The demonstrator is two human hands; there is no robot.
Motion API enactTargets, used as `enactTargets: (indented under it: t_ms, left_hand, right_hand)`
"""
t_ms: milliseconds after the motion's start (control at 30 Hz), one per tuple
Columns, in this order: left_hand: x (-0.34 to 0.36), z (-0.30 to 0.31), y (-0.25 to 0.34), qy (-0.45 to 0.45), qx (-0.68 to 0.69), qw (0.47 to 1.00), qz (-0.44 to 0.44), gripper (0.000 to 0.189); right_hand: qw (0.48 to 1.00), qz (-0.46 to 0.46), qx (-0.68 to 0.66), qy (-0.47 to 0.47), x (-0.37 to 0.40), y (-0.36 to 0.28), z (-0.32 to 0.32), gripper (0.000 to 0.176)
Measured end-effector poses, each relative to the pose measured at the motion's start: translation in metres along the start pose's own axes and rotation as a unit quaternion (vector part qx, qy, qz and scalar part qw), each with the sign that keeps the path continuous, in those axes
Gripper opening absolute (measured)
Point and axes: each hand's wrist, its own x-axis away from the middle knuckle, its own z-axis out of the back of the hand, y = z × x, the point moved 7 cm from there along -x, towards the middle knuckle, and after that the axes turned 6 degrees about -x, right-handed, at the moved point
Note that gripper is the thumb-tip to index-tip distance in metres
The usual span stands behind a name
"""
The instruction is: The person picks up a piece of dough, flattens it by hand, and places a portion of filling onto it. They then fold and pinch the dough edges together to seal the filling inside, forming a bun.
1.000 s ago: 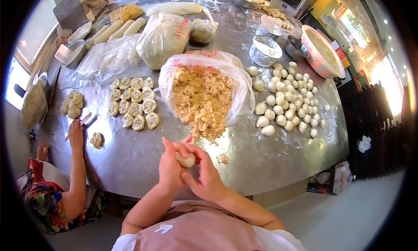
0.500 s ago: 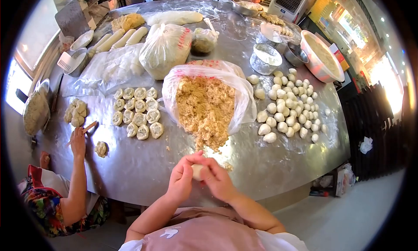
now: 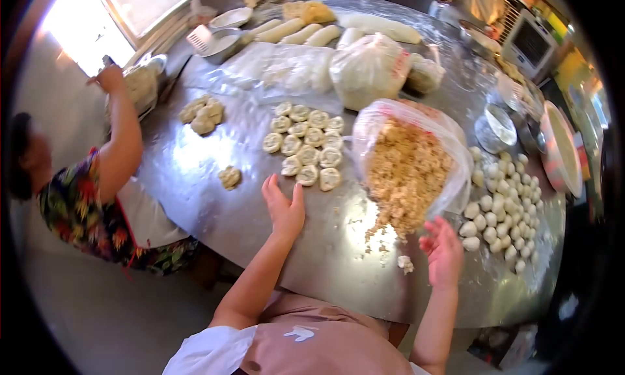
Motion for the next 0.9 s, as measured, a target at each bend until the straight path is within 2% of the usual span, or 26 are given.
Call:
enactTargets:
  t_ms: [67, 133, 167, 233, 267, 333, 400, 500, 533, 600, 633, 667, 767, 800, 867, 900]
  left_hand:
    - [-0.017, 0.001, -0.007, 0.018, 0.004, 1.0, 0.014, 0.059]
    - [-0.036, -0.007, -0.016, 0.024, -0.021, 0.999, 0.022, 0.056]
    - [-0.044, -0.015, -0.021, -0.015, -0.046, 0.999, 0.023, 0.054]
    - [-0.052, -0.024, -0.011, -0.1, -0.091, 0.991, 0.022, 0.049]
    - [-0.053, -0.023, -0.007, -0.069, -0.112, 0.991, 0.016, 0.045]
    - [-0.054, -0.025, -0.007, -0.081, -0.09, 0.992, 0.027, 0.043]
    - [-0.051, -0.023, -0.009, -0.093, -0.001, 0.995, 0.042, 0.042]
    - [-0.031, -0.007, 0.004, -0.051, 0.039, 0.996, 0.058, 0.043]
    - [-0.028, -0.004, 0.002, -0.012, 0.048, 0.998, 0.038, 0.044]
    - [-0.018, -0.005, -0.005, -0.051, 0.151, 0.982, 0.104, 0.045]
    - [-0.012, -0.005, -0.007, -0.071, 0.201, 0.967, 0.137, 0.045]
    - [-0.008, -0.013, -0.014, -0.103, 0.288, 0.943, 0.134, 0.041]
    - [0.014, -0.008, -0.003, -0.216, 0.482, 0.799, 0.289, 0.035]
    - [0.019, -0.001, 0.004, -0.23, 0.482, 0.781, 0.323, 0.032]
    - [0.031, -0.001, 0.018, -0.27, 0.574, 0.687, 0.354, 0.031]
    - [0.036, -0.001, 0.026, -0.289, 0.616, 0.635, 0.365, 0.031]
  right_hand:
    - [0.998, -0.054, 0.012, 0.039, 0.011, 0.035, 0.006, 0.033]
    - [0.998, -0.039, -0.015, 0.054, 0.018, 0.051, 0.02, 0.029]
    - [0.997, -0.029, -0.029, 0.064, 0.02, 0.052, 0.025, 0.027]
    - [0.998, 0.003, 0.027, 0.059, 0.026, 0.035, 0.02, 0.024]
    - [0.996, 0.022, 0.057, 0.062, 0.026, 0.026, 0.017, 0.024]
    - [0.979, 0.072, 0.169, 0.085, 0.024, 0.006, 0.009, 0.028]
    - [0.935, 0.147, 0.315, 0.076, 0.019, -0.004, 0.0, 0.034]
    - [0.844, 0.222, 0.487, 0.042, 0.013, -0.014, -0.04, 0.042]
    - [0.81, 0.24, 0.534, 0.028, 0.01, -0.015, -0.054, 0.045]
    - [0.737, 0.32, 0.595, 0.022, -0.003, -0.012, -0.071, 0.046]
    - [0.696, 0.357, 0.622, 0.019, -0.007, -0.006, -0.074, 0.046]
    - [0.726, 0.293, 0.621, 0.029, -0.019, 0.006, -0.065, 0.044]
    - [0.712, 0.246, 0.658, 0.025, -0.031, 0.021, -0.053, 0.039]
    - [0.743, 0.252, 0.62, 0.024, -0.03, 0.018, -0.052, 0.036]
    - [0.801, 0.257, 0.54, 0.024, -0.02, 0.007, -0.052, 0.028]
    - [0.846, 0.222, 0.483, 0.029, -0.017, 0.003, -0.05, 0.025]
